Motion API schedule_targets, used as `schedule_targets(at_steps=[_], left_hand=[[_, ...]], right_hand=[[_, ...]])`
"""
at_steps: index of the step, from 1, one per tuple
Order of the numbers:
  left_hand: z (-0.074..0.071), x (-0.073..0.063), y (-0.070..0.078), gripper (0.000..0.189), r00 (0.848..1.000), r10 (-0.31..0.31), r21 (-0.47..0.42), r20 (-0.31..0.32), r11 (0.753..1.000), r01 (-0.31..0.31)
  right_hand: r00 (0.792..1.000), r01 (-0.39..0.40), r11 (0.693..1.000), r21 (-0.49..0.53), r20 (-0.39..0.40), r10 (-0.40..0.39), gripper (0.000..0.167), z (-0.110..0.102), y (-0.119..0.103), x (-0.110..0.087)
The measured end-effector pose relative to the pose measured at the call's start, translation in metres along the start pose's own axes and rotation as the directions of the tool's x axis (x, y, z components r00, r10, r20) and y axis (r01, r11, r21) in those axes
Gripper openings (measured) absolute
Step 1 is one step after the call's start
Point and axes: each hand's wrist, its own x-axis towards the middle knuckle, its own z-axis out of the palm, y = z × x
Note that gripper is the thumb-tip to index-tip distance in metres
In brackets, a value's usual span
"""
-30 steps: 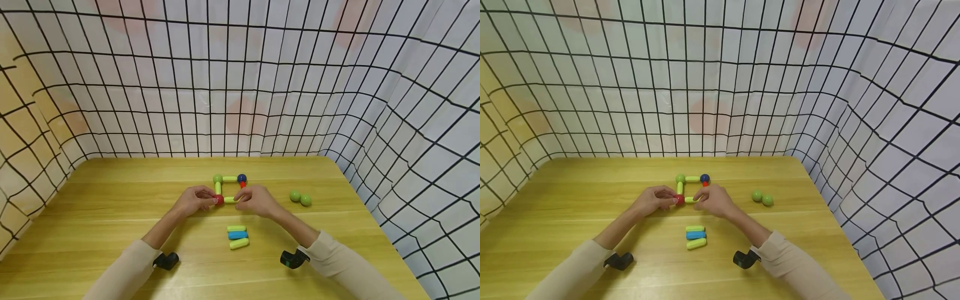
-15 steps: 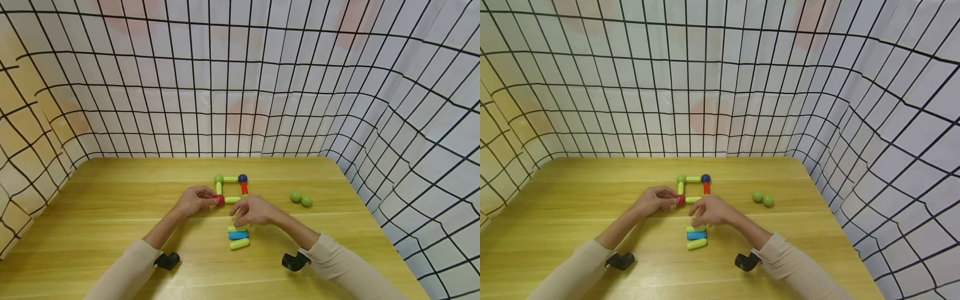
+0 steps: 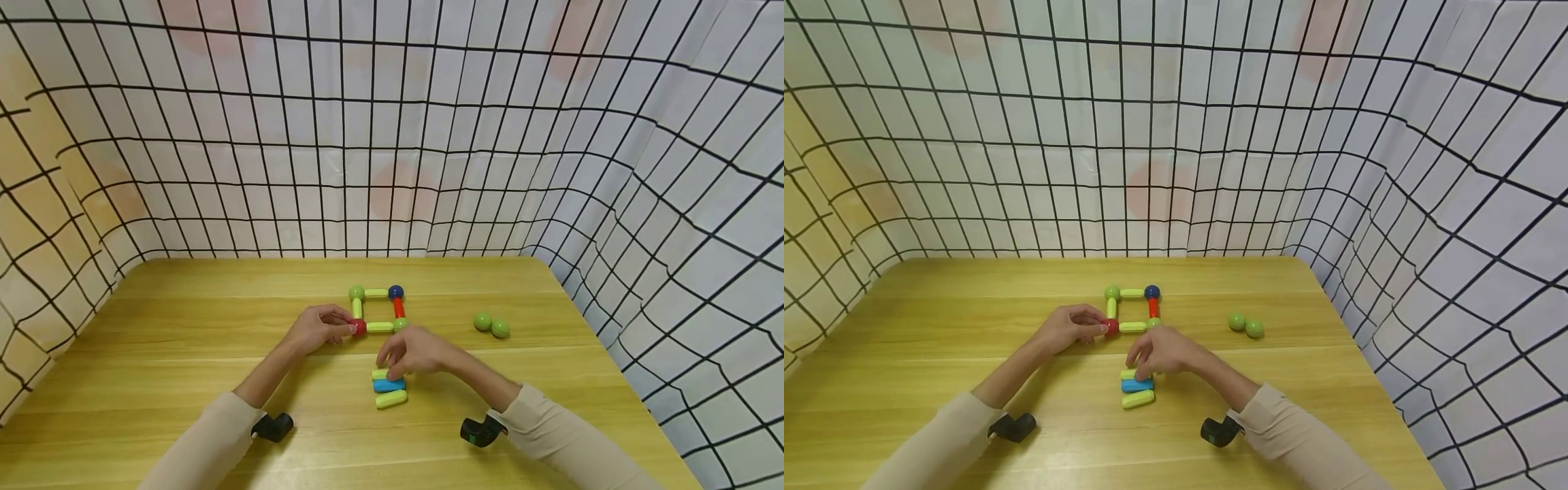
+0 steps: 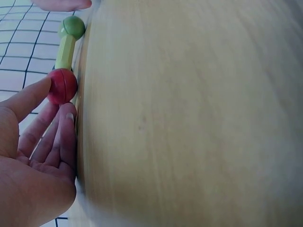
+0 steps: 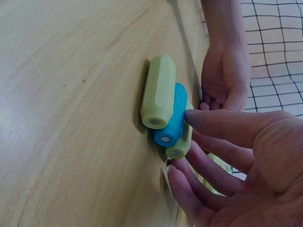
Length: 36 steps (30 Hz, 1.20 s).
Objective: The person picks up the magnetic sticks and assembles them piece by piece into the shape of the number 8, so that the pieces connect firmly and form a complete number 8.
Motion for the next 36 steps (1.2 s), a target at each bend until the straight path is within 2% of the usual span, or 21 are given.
schedule_targets(at_steps=[16,26,36], left_hand=[[0.002,0.002,-0.003,0.025,1.0,-0.008,-0.027,0.005,1.0,0.008],[0.001,0.001,-0.003,0.026,1.0,-0.011,-0.017,0.002,1.0,0.011],[-0.001,0.002,-0.003,0.026,1.0,-0.017,-0.019,0.005,1.0,0.017]], right_hand=[[0.999,-0.011,0.999,-0.036,-0.041,0.01,0.015,0.004,0.001,0.002],[0.994,-0.066,0.994,-0.089,-0.089,0.058,0.018,0.008,0.001,0.008],[0.984,-0.106,0.993,-0.052,-0.146,0.097,0.018,0.01,0.001,0.013]])
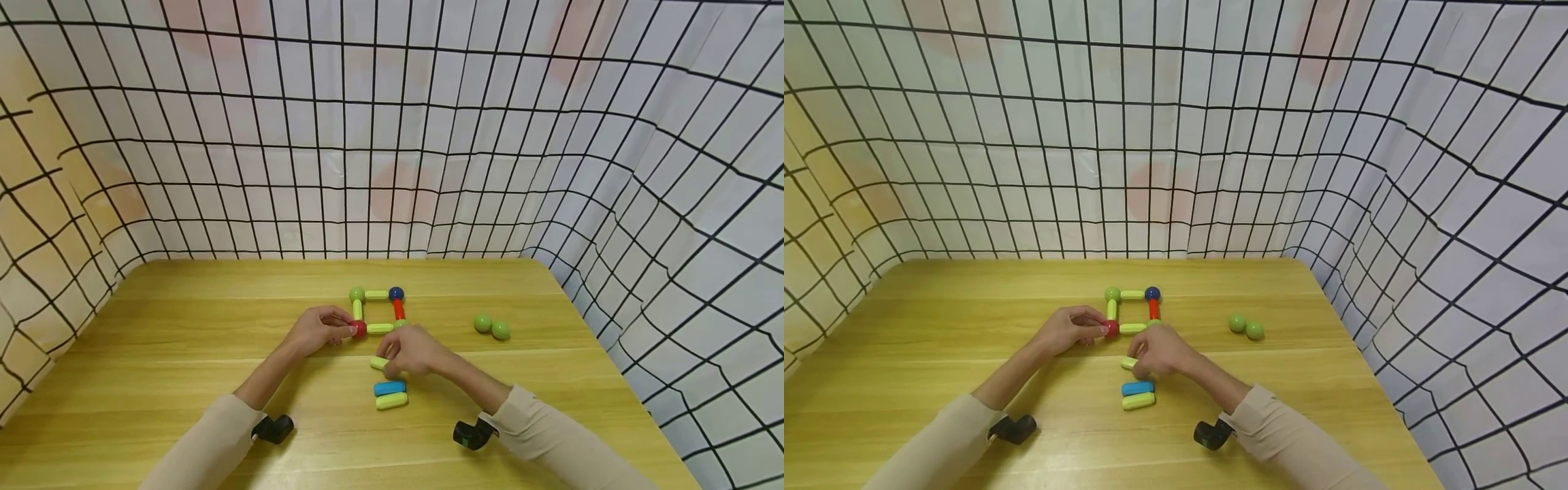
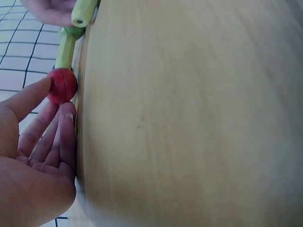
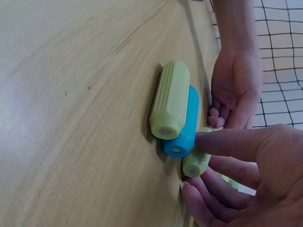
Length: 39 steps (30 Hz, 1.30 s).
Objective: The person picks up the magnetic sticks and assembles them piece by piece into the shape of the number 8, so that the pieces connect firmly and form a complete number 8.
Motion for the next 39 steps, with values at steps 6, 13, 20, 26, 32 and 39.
schedule_targets(at_steps=[6,13,20,26,32,39], left_hand=[[0.0,0.001,0.001,0.025,1.0,0.01,0.007,-0.005,1.0,-0.01],[0.0,0.0,0.002,0.026,1.0,0.02,0.009,0.001,1.0,-0.02],[-0.001,0.0,0.001,0.027,1.0,0.008,0.006,-0.001,1.0,-0.008],[0.0,0.0,0.001,0.028,1.0,0.015,0.0,0.007,1.0,-0.015],[0.0,-0.002,0.002,0.025,1.0,0.002,0.011,-0.001,1.0,-0.002],[0.0,-0.002,0.002,0.024,1.0,0.006,0.013,0.001,1.0,-0.006]], right_hand=[[0.997,-0.006,0.998,0.068,-0.077,0.011,0.02,0.002,-0.001,0.004],[0.993,0.011,0.994,0.109,-0.119,0.002,0.022,0.004,-0.004,0.009],[0.991,0.008,0.989,0.146,-0.134,0.011,0.022,0.007,-0.007,0.013],[0.99,0.013,0.986,0.169,-0.139,0.011,0.024,0.011,-0.009,0.015],[0.989,0.009,0.988,0.152,-0.15,0.014,0.023,0.013,-0.011,0.017],[0.986,-0.012,0.988,0.154,-0.16,0.037,0.021,0.013,-0.014,0.019]])
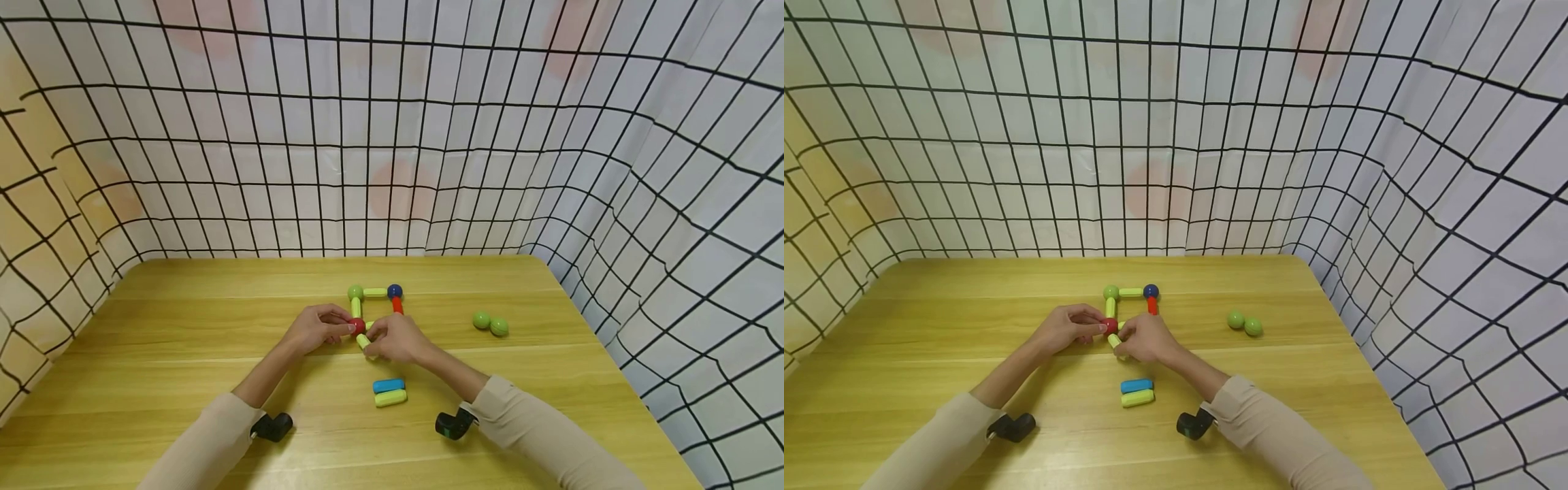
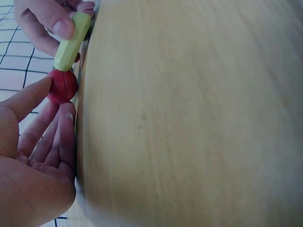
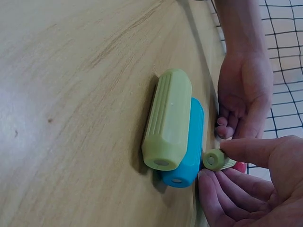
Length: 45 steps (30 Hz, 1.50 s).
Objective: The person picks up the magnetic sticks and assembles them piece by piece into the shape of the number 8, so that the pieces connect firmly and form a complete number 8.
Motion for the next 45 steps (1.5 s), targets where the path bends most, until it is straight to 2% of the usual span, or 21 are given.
schedule_targets(at_steps=[15,27,45], left_hand=[[-0.001,0.001,-0.002,0.023,1.0,0.005,0.005,0.0,1.0,-0.005],[0.0,0.002,-0.001,0.024,1.0,-0.001,-0.008,0.0,1.0,0.001],[0.001,0.001,-0.001,0.023,1.0,0.002,-0.011,-0.006,1.0,-0.002]], right_hand=[[1.0,-0.027,0.999,0.04,-0.01,0.027,0.019,0.005,0.0,0.004],[0.999,-0.041,0.999,0.032,0.03,0.04,0.024,0.007,-0.005,0.001],[0.999,-0.046,0.999,-0.01,0.001,0.046,0.021,0.012,-0.006,0.005]])
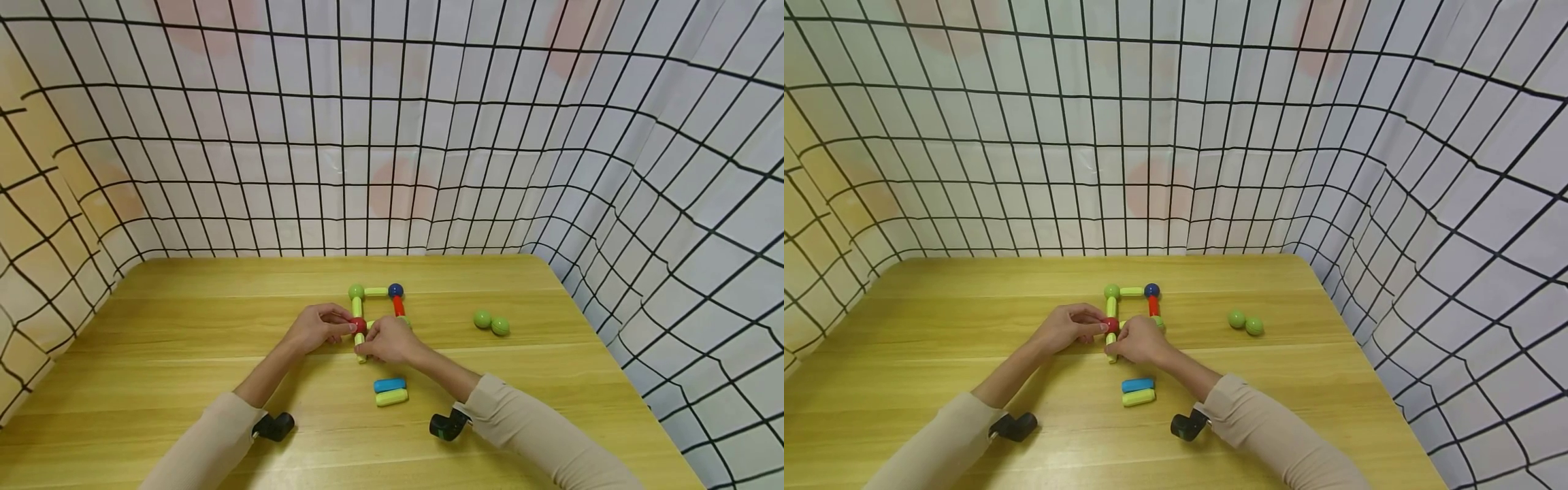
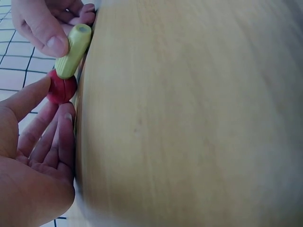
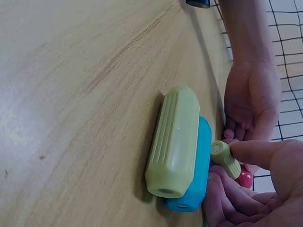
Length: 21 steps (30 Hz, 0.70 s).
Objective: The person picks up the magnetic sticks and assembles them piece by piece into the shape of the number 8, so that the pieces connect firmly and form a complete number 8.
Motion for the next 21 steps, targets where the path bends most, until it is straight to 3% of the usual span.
schedule_targets(at_steps=[21], left_hand=[[-0.0003,0.0004,0.0002,0.028,1.0,0.006,-0.005,0.014,1.0,-0.006]], right_hand=[[0.994,-0.102,0.976,0.194,0.067,0.091,0.023,-0.005,0.0013,0.0035]])
